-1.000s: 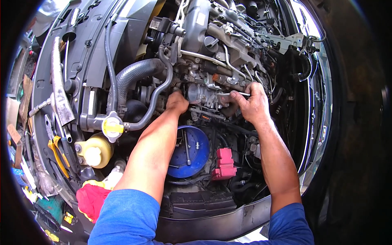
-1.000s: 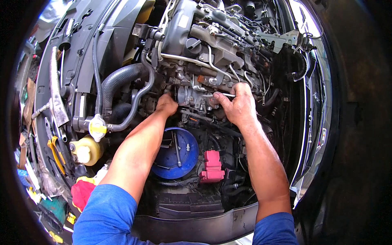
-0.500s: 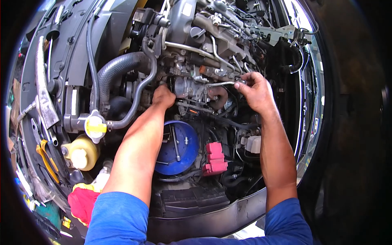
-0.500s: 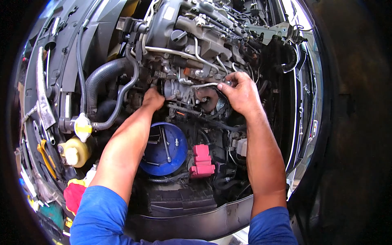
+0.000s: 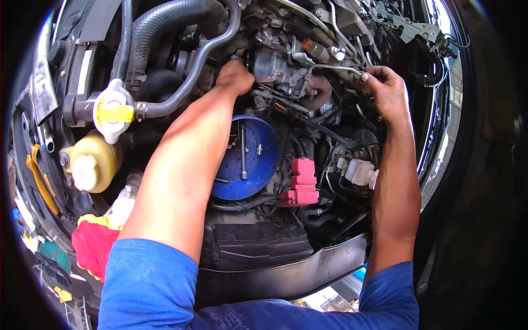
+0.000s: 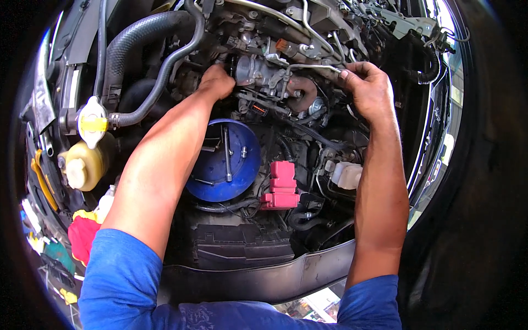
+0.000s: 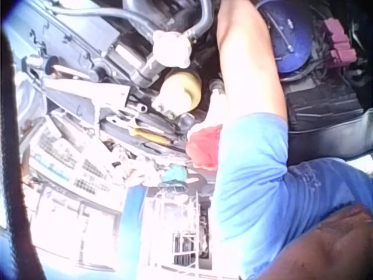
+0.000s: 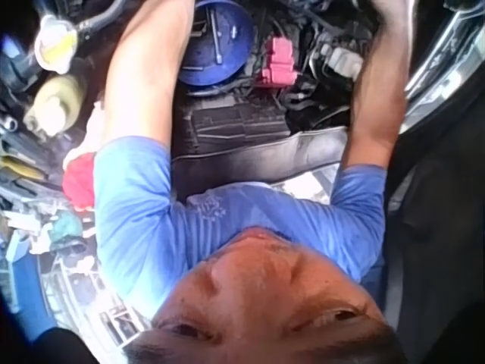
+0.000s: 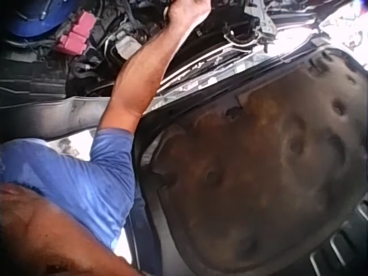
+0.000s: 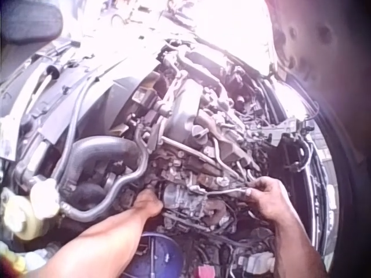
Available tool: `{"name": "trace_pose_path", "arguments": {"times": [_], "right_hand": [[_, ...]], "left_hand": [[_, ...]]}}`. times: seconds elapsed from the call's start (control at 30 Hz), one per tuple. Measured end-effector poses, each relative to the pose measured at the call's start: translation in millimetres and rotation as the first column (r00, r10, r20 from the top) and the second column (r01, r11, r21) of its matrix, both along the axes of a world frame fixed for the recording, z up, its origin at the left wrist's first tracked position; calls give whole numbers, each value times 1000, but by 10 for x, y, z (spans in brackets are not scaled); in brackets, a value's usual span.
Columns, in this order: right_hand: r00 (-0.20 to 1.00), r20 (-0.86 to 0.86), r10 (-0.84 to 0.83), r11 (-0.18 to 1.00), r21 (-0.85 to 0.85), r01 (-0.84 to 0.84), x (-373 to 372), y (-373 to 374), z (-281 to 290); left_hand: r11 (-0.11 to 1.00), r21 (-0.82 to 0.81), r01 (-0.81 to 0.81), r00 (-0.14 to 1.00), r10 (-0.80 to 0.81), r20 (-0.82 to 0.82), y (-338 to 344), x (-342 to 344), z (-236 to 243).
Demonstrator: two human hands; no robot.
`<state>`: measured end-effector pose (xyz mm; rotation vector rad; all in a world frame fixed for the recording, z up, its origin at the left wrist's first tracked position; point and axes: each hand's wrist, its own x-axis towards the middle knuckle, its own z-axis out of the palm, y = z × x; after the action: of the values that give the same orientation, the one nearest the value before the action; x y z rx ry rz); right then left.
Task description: Repairing and maintaining engine components using hand tools in an auto repair shop.
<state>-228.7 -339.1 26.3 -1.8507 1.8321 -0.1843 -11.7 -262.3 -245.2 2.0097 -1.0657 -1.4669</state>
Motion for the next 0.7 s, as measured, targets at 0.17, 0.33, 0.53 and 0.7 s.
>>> {"name": "trace_pose_path", "arguments": {"times": [0.17, 0.33, 0.53, 0.7], "right_hand": [[1000, -4, -16, 1000, -5, 16, 5, -10, -4], [1000, -13, -16, 1000, -21, 16, 9, -22, -23], [995, -102, 2, 1000, 3, -2, -3, -79, -21], [998, 13, -58, 998, 30, 57, -2, -87, -48]], "left_hand": [[1000, -13, -8, 1000, 8, 3, -12, 1, -9], [1000, -14, 6, 1000, -6, 0, -19, -7, -44], [999, -47, -7, 1000, 8, 16, 9, -4, -18], [1000, -19, -4, 1000, 5, 19, 6, 5, 25]]}}
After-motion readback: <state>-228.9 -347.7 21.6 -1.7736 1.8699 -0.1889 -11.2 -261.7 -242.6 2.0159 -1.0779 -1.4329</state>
